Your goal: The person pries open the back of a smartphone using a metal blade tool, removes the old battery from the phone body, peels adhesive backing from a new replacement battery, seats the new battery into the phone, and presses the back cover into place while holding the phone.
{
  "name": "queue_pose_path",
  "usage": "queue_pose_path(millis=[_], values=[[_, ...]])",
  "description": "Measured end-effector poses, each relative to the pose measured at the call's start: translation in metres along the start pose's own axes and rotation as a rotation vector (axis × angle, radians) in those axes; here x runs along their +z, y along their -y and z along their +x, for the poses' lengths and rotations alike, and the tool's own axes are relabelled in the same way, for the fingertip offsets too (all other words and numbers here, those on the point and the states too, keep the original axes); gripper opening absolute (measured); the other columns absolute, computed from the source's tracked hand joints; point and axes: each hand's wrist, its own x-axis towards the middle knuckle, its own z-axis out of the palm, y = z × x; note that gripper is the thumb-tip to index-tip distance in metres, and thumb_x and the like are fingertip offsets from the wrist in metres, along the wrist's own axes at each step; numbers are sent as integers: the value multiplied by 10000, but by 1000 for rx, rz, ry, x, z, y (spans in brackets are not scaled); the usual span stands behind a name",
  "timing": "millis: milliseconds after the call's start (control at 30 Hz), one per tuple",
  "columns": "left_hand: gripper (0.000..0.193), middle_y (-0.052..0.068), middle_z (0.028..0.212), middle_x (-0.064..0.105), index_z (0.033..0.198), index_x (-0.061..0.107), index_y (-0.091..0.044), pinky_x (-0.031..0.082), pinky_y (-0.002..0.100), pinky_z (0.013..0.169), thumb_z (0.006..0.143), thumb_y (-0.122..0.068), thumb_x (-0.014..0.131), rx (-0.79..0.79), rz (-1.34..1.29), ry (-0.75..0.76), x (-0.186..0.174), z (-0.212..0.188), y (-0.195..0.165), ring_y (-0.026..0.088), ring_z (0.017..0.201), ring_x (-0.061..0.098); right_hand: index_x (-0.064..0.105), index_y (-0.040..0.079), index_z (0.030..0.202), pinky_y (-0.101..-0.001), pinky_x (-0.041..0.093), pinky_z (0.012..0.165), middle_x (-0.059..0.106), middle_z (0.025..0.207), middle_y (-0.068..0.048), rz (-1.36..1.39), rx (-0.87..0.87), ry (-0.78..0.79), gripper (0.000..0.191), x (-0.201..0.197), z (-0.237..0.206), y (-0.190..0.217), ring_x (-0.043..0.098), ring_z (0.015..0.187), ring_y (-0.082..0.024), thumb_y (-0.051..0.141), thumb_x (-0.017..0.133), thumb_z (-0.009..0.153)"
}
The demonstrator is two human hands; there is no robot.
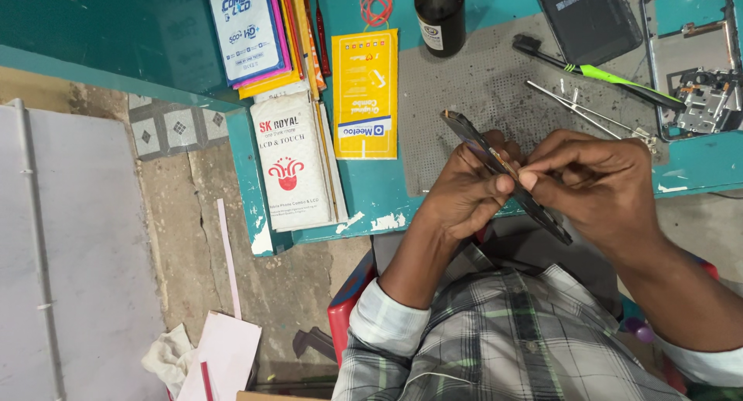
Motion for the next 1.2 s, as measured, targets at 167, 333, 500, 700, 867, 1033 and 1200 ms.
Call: queue_pose_path(millis=[167,333,500,700,867,1033,1200], values=[[324,-27,966,646,985,609,-129,538,243,850,851,12,868,-9,10,-1,-1,1,-1,99,937,655,739,-23,1004,-197,520,699,726,922,-125,-9,17,4,120,-1,0,0,674,840,-96,-90,749,905],[307,-34,899,633,911,605,-119,530,242,832,844,1,880,1,23,13,-1,1,0,94,920,645,744,-16,1000,-190,499,657,729,902,-122,-31,9,5,108,-2,1,0,656,743,-70,-75,761,912],[323,-28,946,639,950,610,-135,532,245,834,836,-13,886,-2,35,11,0,1,-1,96,920,652,740,-8,996,-195,524,668,733,940,-118,-47,-5,17,110,-3,1,1,675,786,-80,-61,762,903],[318,-28,931,645,955,614,-134,533,246,836,839,-16,886,-1,41,-1,0,1,-1,97,917,653,746,-9,996,-180,480,633,734,905,-114,-89,3,3,113,-3,0,1,652,778,-73,-55,775,897],[289,-24,941,647,959,633,-127,537,250,838,848,-18,877,1,45,3,1,2,-1,101,916,650,745,-15,1002,-176,482,648,732,913,-116,-94,-1,3,106,-2,0,0,658,755,-67,-59,770,908],[274,-23,947,643,960,637,-121,538,251,835,863,-5,865,8,42,14,1,2,-1,101,921,646,730,-16,1014,-180,540,691,731,996,-118,-63,-38,8,116,-2,0,-3,700,866,-97,-62,756,911],[261,-17,956,649,954,643,-114,539,252,838,865,-5,863,-1,44,3,0,1,1,106,930,651,735,-24,1013,-173,505,654,734,951,-128,-85,-25,3,121,-3,-1,-4,681,780,-81,-71,763,905]])
